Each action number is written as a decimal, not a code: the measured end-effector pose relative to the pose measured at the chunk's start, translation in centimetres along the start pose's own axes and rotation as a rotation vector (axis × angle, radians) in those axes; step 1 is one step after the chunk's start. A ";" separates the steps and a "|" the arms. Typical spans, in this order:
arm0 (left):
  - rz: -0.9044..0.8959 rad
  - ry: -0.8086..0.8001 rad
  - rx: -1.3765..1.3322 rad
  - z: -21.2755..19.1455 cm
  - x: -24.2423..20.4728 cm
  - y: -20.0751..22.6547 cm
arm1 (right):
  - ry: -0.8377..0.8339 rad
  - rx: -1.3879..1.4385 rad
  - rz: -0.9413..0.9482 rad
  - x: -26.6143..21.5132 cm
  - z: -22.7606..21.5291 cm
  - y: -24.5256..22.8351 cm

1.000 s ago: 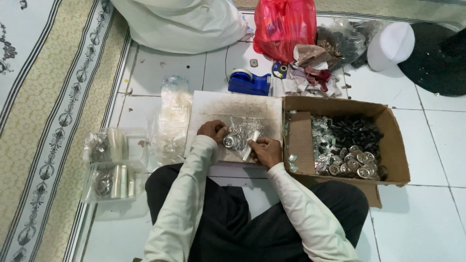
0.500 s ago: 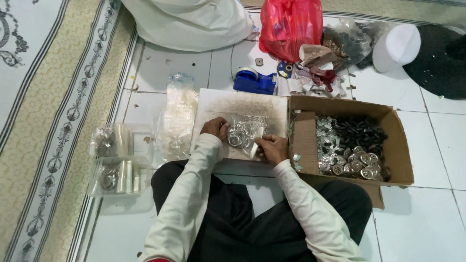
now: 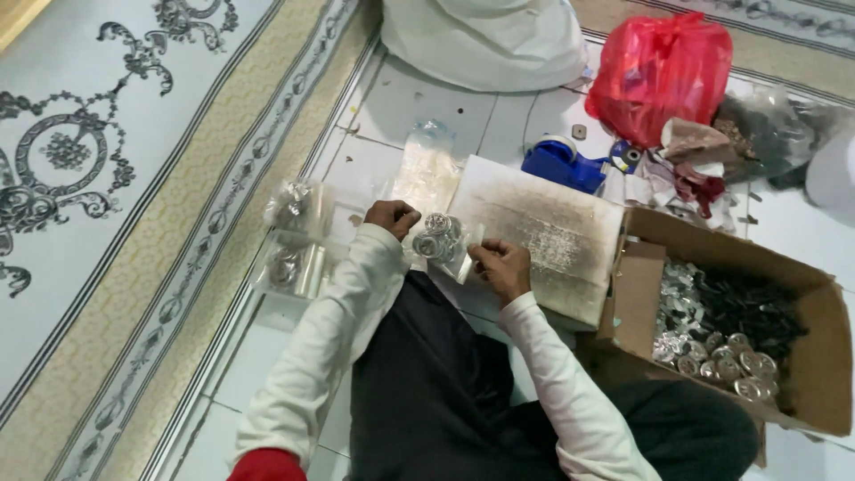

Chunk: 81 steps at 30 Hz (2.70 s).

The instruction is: The person sits on the floor and sorts small metal washers from a cardboard box onto a white board. They then place the sorted washers into a clear plastic bag.

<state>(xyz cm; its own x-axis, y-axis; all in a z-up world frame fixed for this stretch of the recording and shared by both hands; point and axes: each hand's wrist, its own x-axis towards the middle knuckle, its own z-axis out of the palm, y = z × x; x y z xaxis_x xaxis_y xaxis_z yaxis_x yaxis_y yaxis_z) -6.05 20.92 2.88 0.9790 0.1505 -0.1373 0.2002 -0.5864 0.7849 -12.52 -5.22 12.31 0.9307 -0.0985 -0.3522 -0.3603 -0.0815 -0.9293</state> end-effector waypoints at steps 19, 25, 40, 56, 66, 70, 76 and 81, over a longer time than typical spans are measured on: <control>-0.251 0.217 0.173 -19.2 -9.6 -15.5 | -0.384 -0.255 -0.038 -5.8 22.7 -0.1; -0.285 0.223 0.303 -20.9 -10.7 -16.2 | -0.373 -0.290 -0.012 -6.7 25.6 -0.4; 0.319 0.367 0.533 -3.7 -4.6 -8.9 | -0.107 -0.436 -0.579 -1.0 4.7 1.5; 0.640 0.155 0.636 20.2 -5.2 7.9 | 0.143 -1.106 -0.765 1.9 -16.6 10.3; 0.670 0.261 0.609 20.0 -5.1 8.1 | 0.121 -1.042 -0.769 3.0 -16.5 10.9; 0.553 0.096 0.479 22.9 -3.6 9.9 | 0.235 -0.921 -0.955 5.7 -20.1 13.4; 1.026 0.276 0.077 35.5 -6.5 20.3 | 0.282 -0.858 -0.318 6.4 -36.0 7.3; 0.855 -0.058 0.098 47.6 -12.0 25.4 | 0.527 -1.038 0.162 5.8 -48.6 9.9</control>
<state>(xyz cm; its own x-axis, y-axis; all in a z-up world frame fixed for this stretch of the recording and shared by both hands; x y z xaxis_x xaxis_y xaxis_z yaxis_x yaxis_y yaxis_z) -10.95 -33.68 -4.28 0.7951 -0.4131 0.4440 -0.6065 -0.5466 0.5774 -13.72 -54.82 6.47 0.8161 -0.5602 -0.1420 -0.5770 -0.7758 -0.2553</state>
